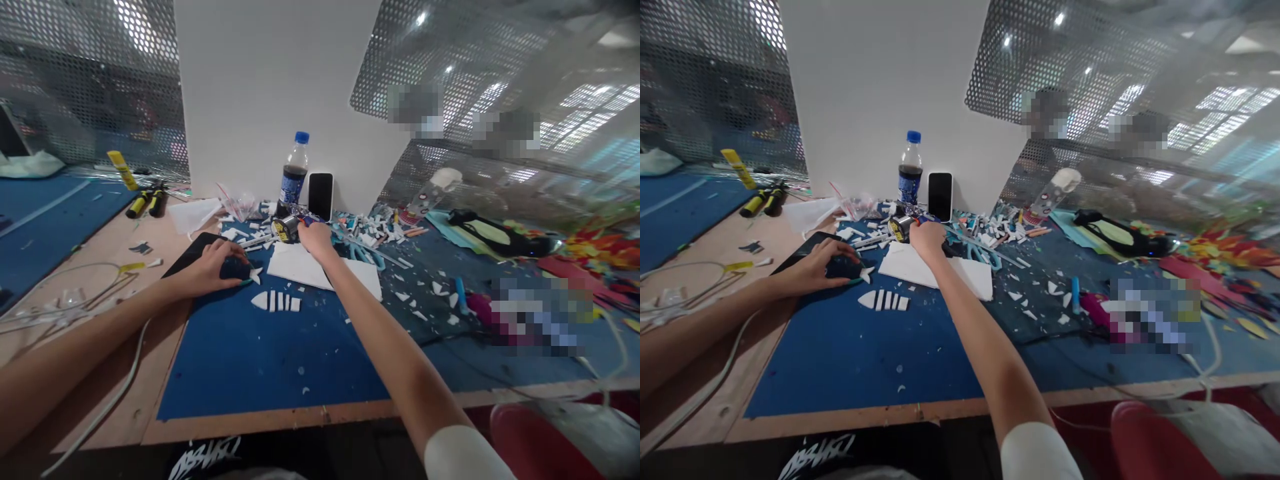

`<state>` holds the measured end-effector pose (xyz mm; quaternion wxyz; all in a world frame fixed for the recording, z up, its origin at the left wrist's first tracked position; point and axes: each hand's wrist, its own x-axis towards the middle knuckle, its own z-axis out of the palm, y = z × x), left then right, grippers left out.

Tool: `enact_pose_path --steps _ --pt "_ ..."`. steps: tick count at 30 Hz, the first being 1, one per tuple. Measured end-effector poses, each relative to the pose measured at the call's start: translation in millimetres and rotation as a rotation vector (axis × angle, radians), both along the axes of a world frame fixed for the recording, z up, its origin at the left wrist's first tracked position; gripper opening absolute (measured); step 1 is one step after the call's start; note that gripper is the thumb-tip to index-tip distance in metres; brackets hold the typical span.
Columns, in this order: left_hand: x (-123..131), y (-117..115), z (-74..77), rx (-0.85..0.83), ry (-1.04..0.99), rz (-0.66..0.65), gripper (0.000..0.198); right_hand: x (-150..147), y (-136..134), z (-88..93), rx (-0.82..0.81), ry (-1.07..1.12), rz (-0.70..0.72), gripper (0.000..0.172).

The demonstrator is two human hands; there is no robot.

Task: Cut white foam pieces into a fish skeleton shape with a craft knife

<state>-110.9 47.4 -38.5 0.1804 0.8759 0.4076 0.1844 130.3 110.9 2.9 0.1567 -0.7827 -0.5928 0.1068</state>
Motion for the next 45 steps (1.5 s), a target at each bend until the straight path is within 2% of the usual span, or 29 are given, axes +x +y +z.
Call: enact_pose_path --steps 9,18,23,27,36,40,45 --pt "2 -1 1.2 0.019 -0.012 -0.001 0.041 -31 -5 7.0 0.064 0.045 -0.096 0.042" --pt "1 -1 0.9 0.023 -0.015 -0.003 0.041 -28 9 -11.7 0.091 0.126 -0.078 0.072" --pt "-1 1 -2.0 0.032 0.002 -0.007 0.042 -20 14 -23.7 0.185 0.167 -0.103 0.088" --pt "-1 2 -4.1 0.036 0.001 -0.006 0.039 -20 10 -33.3 0.319 0.181 -0.124 0.084" --pt "0 1 -2.0 0.02 0.009 0.007 0.04 -22 -2 -50.6 0.57 0.197 -0.159 0.051" --pt "0 1 -2.2 0.021 0.005 0.008 0.04 -22 -8 -53.6 0.59 0.192 -0.141 0.051" --pt "-1 1 -3.5 0.032 -0.011 0.002 0.039 -22 -15 -48.0 0.537 0.169 -0.132 0.059"
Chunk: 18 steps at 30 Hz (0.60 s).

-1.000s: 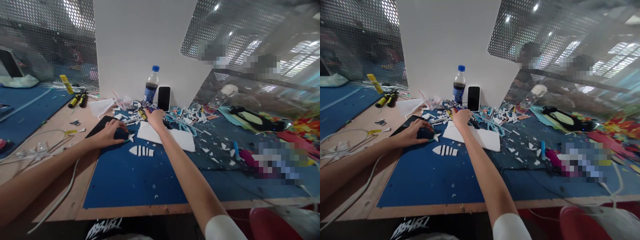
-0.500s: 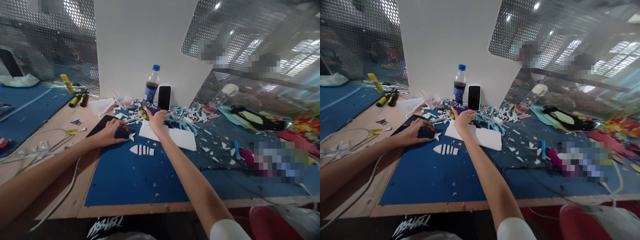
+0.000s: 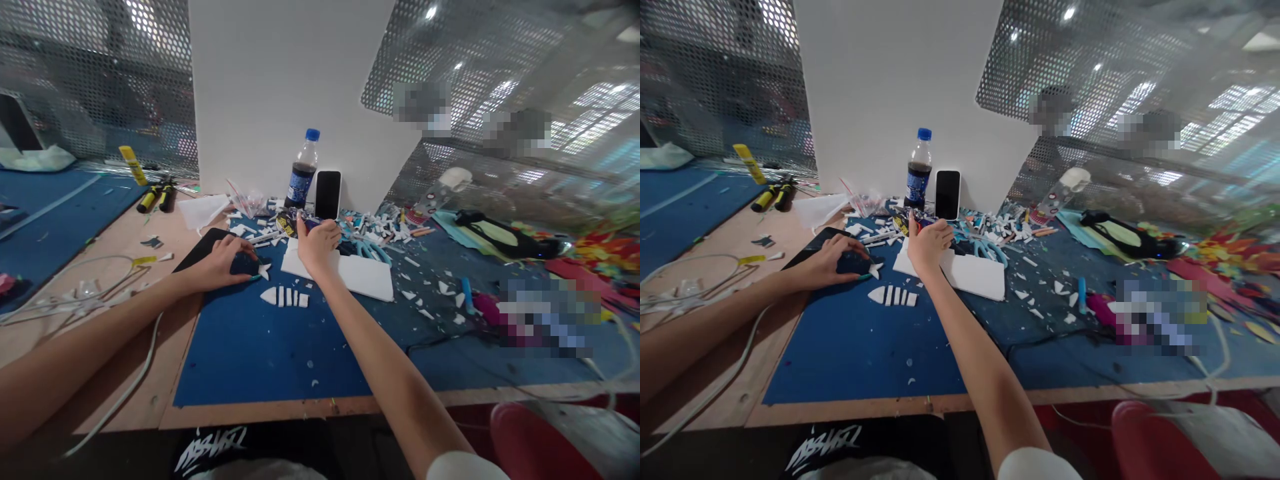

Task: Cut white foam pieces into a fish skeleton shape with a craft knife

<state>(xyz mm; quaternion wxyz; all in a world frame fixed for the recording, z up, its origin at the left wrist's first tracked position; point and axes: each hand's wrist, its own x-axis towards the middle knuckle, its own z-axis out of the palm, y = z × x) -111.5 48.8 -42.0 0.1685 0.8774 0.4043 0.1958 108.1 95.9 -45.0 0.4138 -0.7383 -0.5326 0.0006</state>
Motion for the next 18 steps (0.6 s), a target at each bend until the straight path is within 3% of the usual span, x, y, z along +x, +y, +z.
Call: enact_pose_path --steps 6,11,18 --pt "0 1 -1.2 0.005 -0.008 -0.003 0.039 4 -5 2.9 -0.104 -0.018 0.076 0.057" --pt "0 1 -1.7 0.016 -0.009 0.004 0.039 4 -10 5.6 -0.148 -0.014 0.056 0.053" --pt "-1 1 -2.3 0.016 -0.003 -0.008 0.039 6 -8 2.2 -0.165 -0.111 0.115 0.059"
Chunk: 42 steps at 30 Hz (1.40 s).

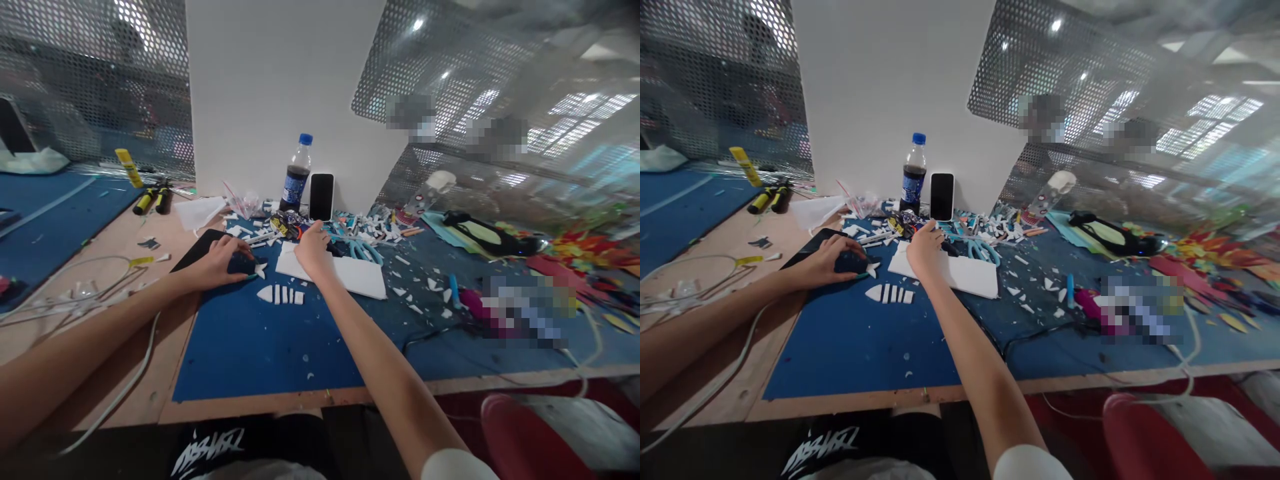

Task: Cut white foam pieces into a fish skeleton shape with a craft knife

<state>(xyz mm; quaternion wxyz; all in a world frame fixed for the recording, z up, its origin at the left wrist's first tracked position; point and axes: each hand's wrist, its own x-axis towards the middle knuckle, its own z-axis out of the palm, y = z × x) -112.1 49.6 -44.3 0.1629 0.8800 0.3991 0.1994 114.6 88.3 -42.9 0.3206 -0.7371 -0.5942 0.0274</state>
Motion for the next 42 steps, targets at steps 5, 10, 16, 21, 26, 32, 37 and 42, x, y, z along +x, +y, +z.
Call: enact_pose_path --steps 5,10,16,21,26,32,37,42 --pt "1 -1 1.1 0.006 0.002 -0.002 0.039 11 1 10.5 0.073 -0.052 0.002 0.056" --pt "1 -2 2.4 -0.001 0.005 -0.002 0.04 37 -7 40.0 0.197 -0.11 0.006 0.056" --pt "1 -2 2.0 -0.022 -0.008 0.01 0.043 81 -14 66.8 0.349 -0.191 -0.025 0.043" --pt "0 0 0.0 -0.035 -0.002 0.002 0.043 104 -11 61.9 0.344 -0.206 0.02 0.046" --pt "-1 0 -1.9 0.001 0.017 -0.001 0.04 122 0 54.5 0.345 -0.173 0.035 0.048" --pt "-1 -1 0.2 -0.009 0.026 -0.009 0.039 149 5 60.6 0.353 -0.147 0.125 0.051" --pt "0 -2 1.2 -0.029 0.004 -0.013 0.039 170 2 53.2 0.3 -0.14 0.185 0.049" --pt "0 -2 1.8 -0.027 0.008 0.0 0.039 171 4 30.9 0.223 -0.138 0.206 0.048"
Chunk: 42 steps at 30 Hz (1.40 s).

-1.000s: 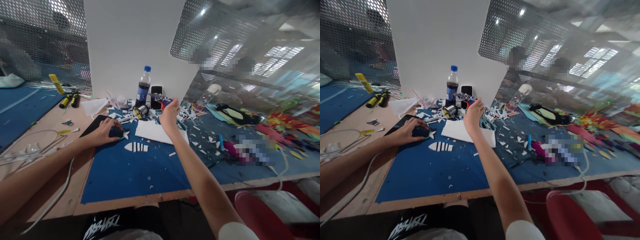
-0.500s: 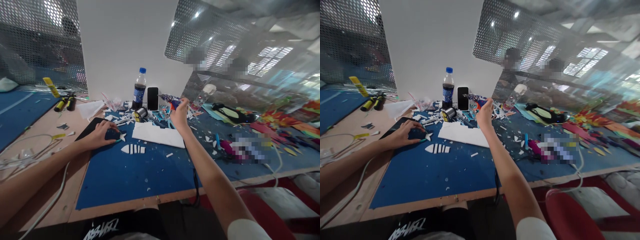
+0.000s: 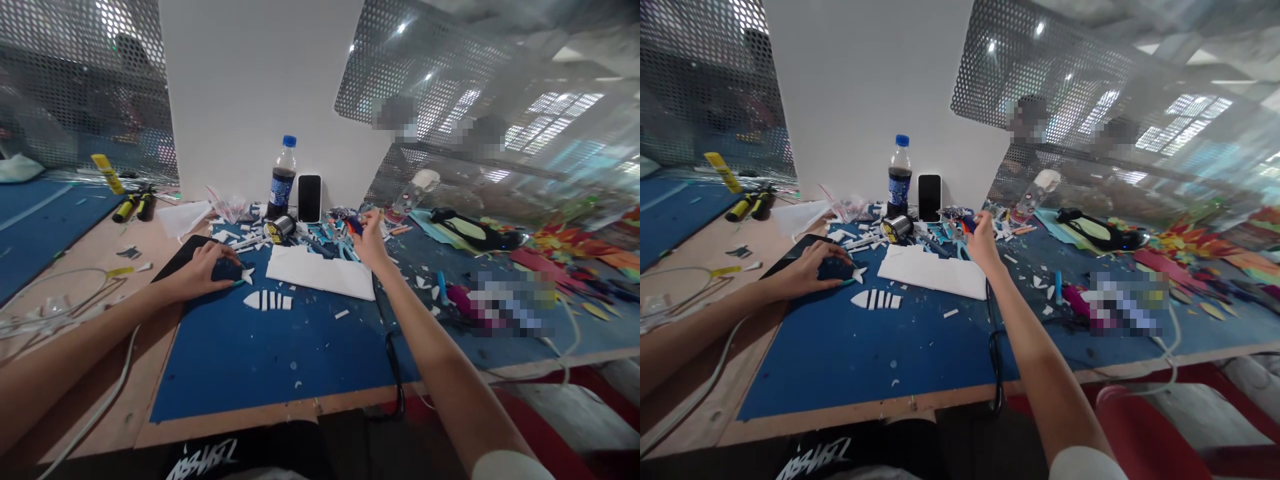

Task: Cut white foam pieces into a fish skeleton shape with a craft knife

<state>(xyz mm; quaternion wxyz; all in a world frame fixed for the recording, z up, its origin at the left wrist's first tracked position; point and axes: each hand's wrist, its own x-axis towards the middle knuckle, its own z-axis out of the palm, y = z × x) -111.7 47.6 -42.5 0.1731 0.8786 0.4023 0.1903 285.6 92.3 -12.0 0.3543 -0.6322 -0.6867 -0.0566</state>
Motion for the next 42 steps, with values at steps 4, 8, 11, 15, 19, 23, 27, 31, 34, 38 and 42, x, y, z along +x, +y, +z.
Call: enact_pose_path --steps 4,8,11,15,19,23,27,31,34,38,42 --pt "0 0 -0.1 -0.006 0.008 0.008 0.042 -11 4 -13.2 -0.028 0.008 -0.032 0.044" --pt "1 1 -0.7 0.0 0.01 0.016 0.043 -28 12 -15.3 -0.034 0.018 -0.057 0.042" --pt "1 1 -1.1 0.01 0.008 0.013 0.042 -46 18 -12.1 -0.041 0.016 -0.041 0.044" --pt "1 0 -0.7 -0.013 -0.013 0.022 0.043 -78 21 -6.9 -0.046 0.001 -0.009 0.044" --pt "2 0 0.9 -0.026 -0.011 0.025 0.042 -114 23 -1.1 -0.039 -0.007 -0.01 0.044" --pt "2 -1 2.2 -0.019 -0.001 0.02 0.041 -144 23 4.4 -0.026 -0.017 -0.031 0.043" --pt "2 -1 2.5 -0.002 -0.009 0.022 0.039 -161 24 1.9 -0.054 -0.066 -0.015 0.044" --pt "2 -1 1.9 0.004 -0.012 0.016 0.04 -166 26 -7.6 -0.11 -0.095 -0.045 0.048" --pt "2 -1 1.2 0.01 -0.009 0.006 0.038 -166 25 -12.0 -0.14 -0.09 -0.092 0.052" --pt "1 -1 0.4 0.018 -0.009 0.002 0.039 -167 22 -11.1 -0.158 -0.087 -0.12 0.051" --pt "1 0 -0.5 0.019 -0.011 0.002 0.039 -167 18 -9.0 -0.165 -0.086 -0.129 0.053"
